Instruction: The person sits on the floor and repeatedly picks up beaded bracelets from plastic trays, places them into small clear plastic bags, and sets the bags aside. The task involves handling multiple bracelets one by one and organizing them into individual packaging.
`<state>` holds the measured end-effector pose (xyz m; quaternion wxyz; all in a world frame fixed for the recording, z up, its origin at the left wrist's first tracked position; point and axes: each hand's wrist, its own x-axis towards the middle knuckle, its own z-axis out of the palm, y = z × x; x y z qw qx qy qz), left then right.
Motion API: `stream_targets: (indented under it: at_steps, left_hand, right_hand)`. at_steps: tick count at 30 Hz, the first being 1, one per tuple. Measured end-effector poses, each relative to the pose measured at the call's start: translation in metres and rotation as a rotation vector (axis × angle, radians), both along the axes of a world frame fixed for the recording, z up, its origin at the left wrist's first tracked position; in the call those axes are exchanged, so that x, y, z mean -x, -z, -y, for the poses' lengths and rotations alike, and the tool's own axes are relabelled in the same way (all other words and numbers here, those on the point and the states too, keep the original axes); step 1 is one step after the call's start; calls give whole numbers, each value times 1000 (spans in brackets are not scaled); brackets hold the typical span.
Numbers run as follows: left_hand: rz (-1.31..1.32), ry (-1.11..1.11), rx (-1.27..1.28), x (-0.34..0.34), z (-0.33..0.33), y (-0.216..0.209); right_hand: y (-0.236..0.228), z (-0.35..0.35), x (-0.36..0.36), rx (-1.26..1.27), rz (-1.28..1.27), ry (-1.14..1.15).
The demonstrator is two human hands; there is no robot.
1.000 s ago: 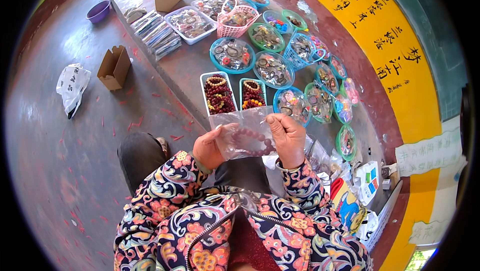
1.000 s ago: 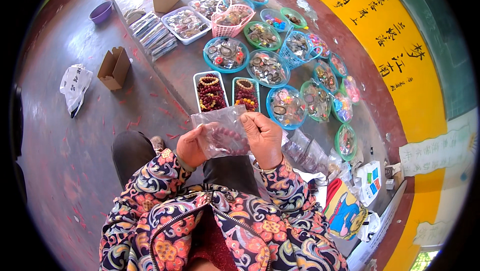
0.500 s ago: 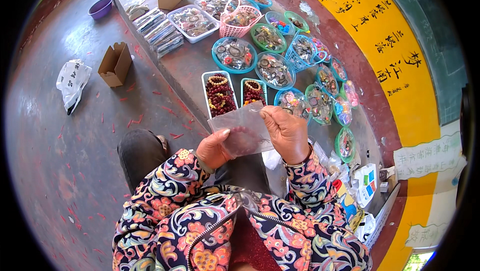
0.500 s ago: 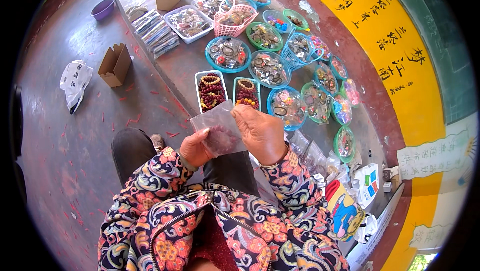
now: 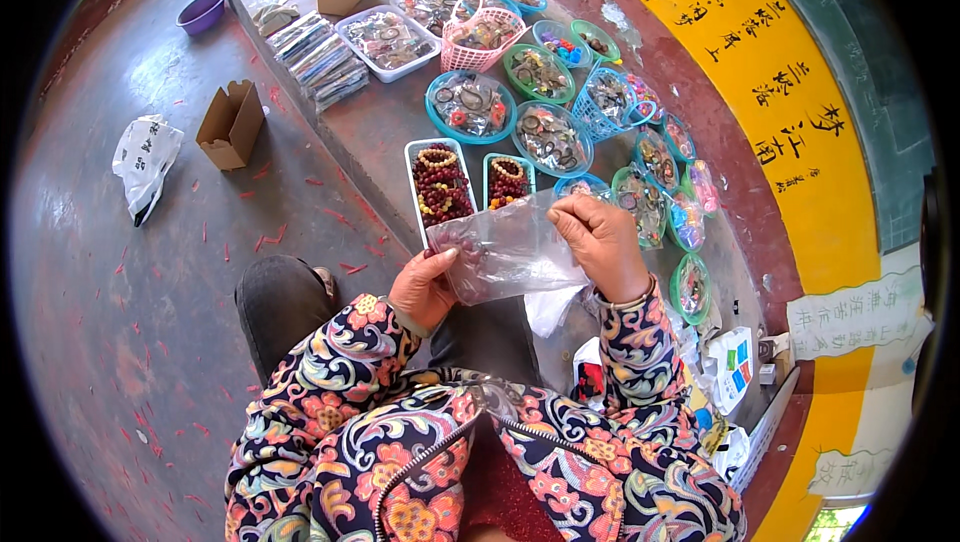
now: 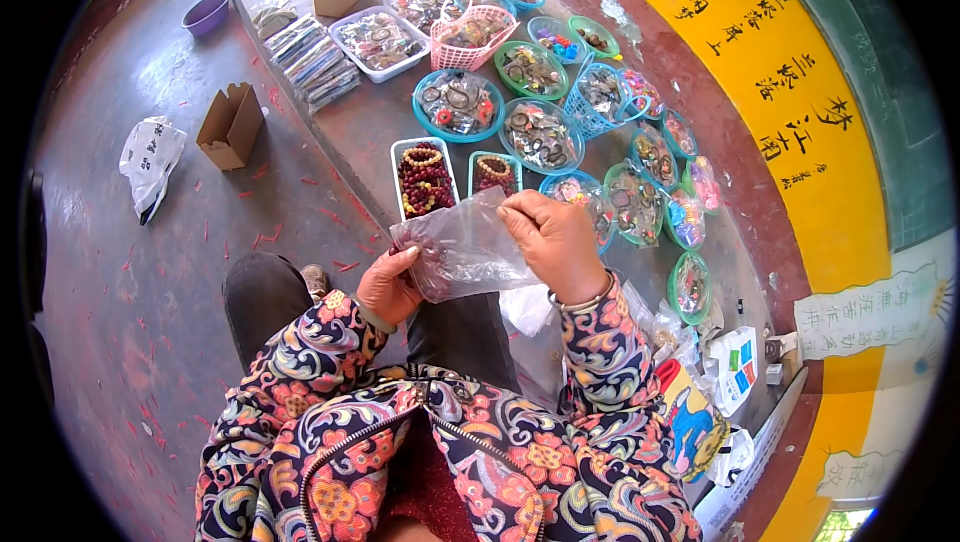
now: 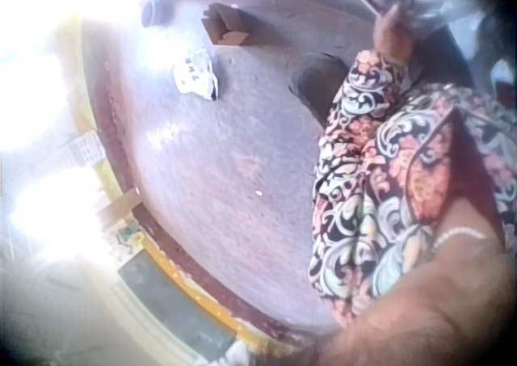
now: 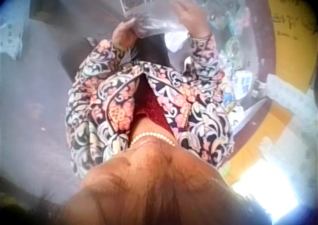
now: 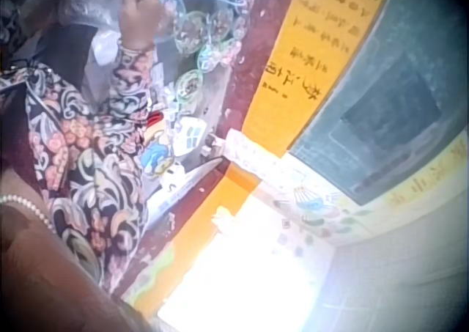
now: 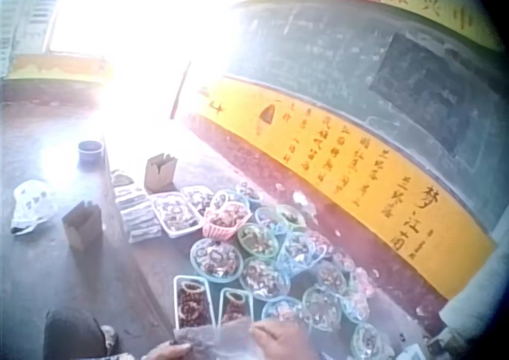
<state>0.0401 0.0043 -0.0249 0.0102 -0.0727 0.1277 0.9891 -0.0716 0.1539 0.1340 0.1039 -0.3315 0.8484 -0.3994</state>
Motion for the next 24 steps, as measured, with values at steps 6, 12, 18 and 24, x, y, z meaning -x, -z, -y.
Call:
stream_targets:
  at_steps: [6, 12, 18, 24]
  left_hand:
    - [59, 29, 79, 4, 6, -1]
    - [123, 3, 360, 7, 7, 3]
    - [30, 30, 788, 5, 0, 2]
    - [35, 63, 833, 3, 0, -6]
  right_hand:
    - [25, -32, 34, 17, 288, 20]
    - [30, -40, 30, 91, 325, 160]
    - [30, -18, 5, -116, -183, -286]
    - [46, -33, 16, -199, 303, -186]
